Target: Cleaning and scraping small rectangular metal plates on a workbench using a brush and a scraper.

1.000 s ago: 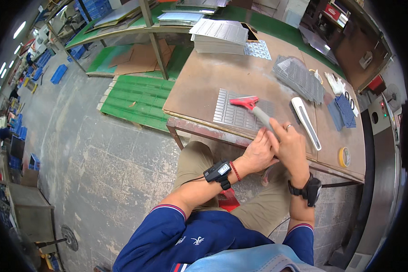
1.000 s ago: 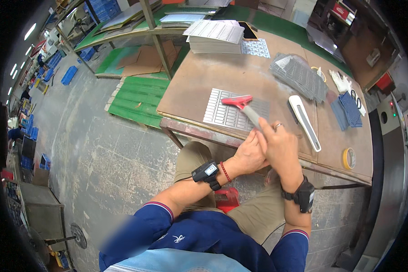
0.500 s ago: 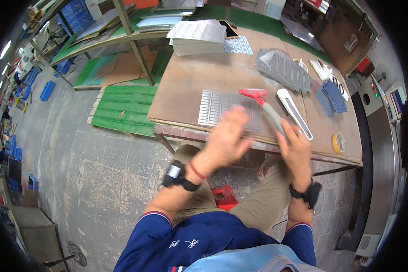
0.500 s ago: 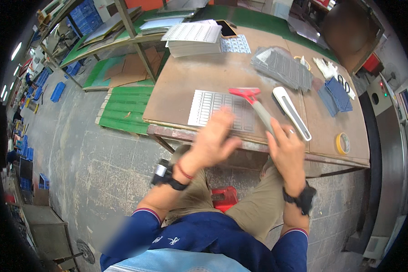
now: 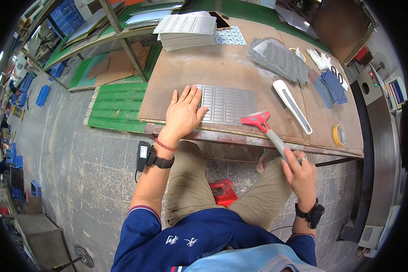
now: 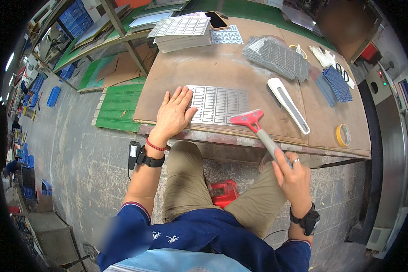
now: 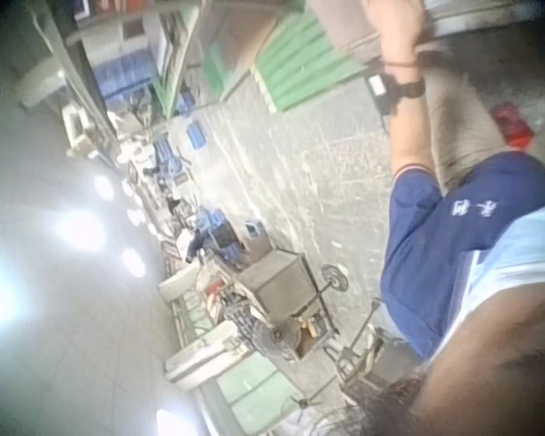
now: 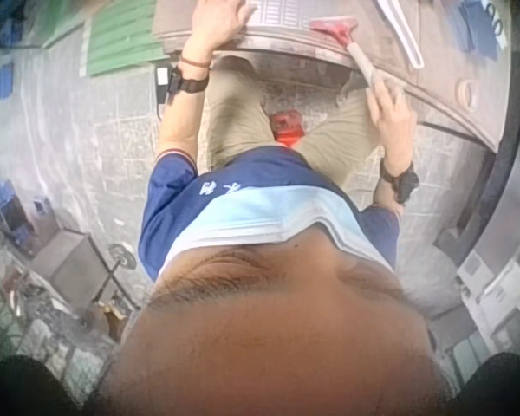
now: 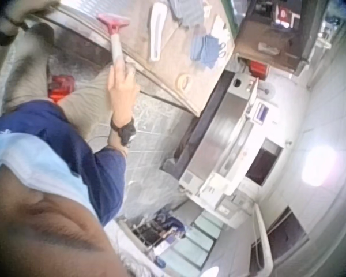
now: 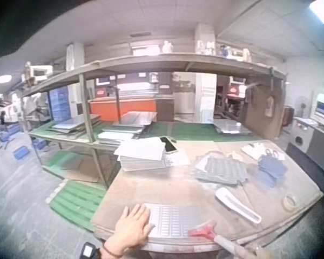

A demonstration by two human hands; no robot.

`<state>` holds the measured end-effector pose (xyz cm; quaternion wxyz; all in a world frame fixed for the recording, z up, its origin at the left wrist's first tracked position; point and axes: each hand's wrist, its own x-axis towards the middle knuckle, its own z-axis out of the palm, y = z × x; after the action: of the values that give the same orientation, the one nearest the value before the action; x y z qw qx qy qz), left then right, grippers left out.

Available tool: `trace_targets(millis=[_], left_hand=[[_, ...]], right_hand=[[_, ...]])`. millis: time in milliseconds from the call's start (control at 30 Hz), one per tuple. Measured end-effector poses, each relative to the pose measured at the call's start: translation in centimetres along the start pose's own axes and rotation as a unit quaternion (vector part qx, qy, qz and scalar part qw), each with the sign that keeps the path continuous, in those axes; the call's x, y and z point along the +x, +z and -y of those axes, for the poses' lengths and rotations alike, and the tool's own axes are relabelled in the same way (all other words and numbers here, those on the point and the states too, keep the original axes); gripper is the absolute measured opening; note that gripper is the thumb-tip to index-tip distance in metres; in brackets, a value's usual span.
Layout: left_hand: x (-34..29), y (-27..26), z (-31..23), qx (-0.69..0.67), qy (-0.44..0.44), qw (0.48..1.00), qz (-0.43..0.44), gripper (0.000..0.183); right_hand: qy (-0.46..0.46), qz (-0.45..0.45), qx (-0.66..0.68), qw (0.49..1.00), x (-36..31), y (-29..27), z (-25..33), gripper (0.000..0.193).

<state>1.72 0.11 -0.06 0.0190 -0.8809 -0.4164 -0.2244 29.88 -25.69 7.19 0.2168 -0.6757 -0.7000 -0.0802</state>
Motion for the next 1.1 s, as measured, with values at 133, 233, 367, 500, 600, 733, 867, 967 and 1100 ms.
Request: trace_targets(millis=[133, 233, 367, 500, 600, 733, 867, 967, 1100], left_hand=[[0.2, 0.1, -0.2, -0.006, 0.006, 1.0, 0.008, 0.056], [0.0, -0.1, 0.0, -0.003, 0.002, 1.0, 0.005, 0.056], [0.1, 0.2, -0.1, -0.003, 0.001, 1.0, -0.006, 0.055], [-0.2, 0.1, 0.0, 0.002, -0.001, 1.0, -0.01, 0.055], [-0.2, 0.6, -0.1, 0.004, 0.005, 1.0, -0.019, 0.054], [0.0, 0.3, -0.3, 0.002, 0.004, 1.0, -0.024, 0.054], [-0.2, 0.2, -0.2, 0.003, -0.002, 1.0, -0.027, 0.054], [-0.1, 0.4, -0.2, -0.007, -0.001, 1.0, -0.028, 0.055], [-0.3, 0.4, -0.4, -0.018, -0.012, 0.999, -0.034, 0.062]], right_hand=[[-0.023, -0.018, -0.016, 0.999, 3.4, 1.3, -2.0, 0.039], [-0.06, -0.034, -0.007, 0.998, 6.5, 2.2, -2.5, 0.037], [-0.045, -0.013, -0.016, 0.999, 9.0, 3.3, -2.5, 0.034], [-0.052, -0.029, -0.02, 0.998, 10.5, 4.6, -2.3, 0.035], [-0.046, -0.052, 0.018, 0.997, 9.4, 4.2, -2.2, 0.035], [-0.052, -0.033, 0.02, 0.998, 7.9, 3.1, -0.9, 0.036], [-0.051, -0.01, 0.002, 0.999, 9.2, 3.9, 0.0, 0.035], [-0.061, -0.018, -0.008, 0.998, 11.2, 5.4, -0.7, 0.035], [-0.071, -0.036, 0.003, 0.997, 10.6, 4.5, 0.3, 0.035]])
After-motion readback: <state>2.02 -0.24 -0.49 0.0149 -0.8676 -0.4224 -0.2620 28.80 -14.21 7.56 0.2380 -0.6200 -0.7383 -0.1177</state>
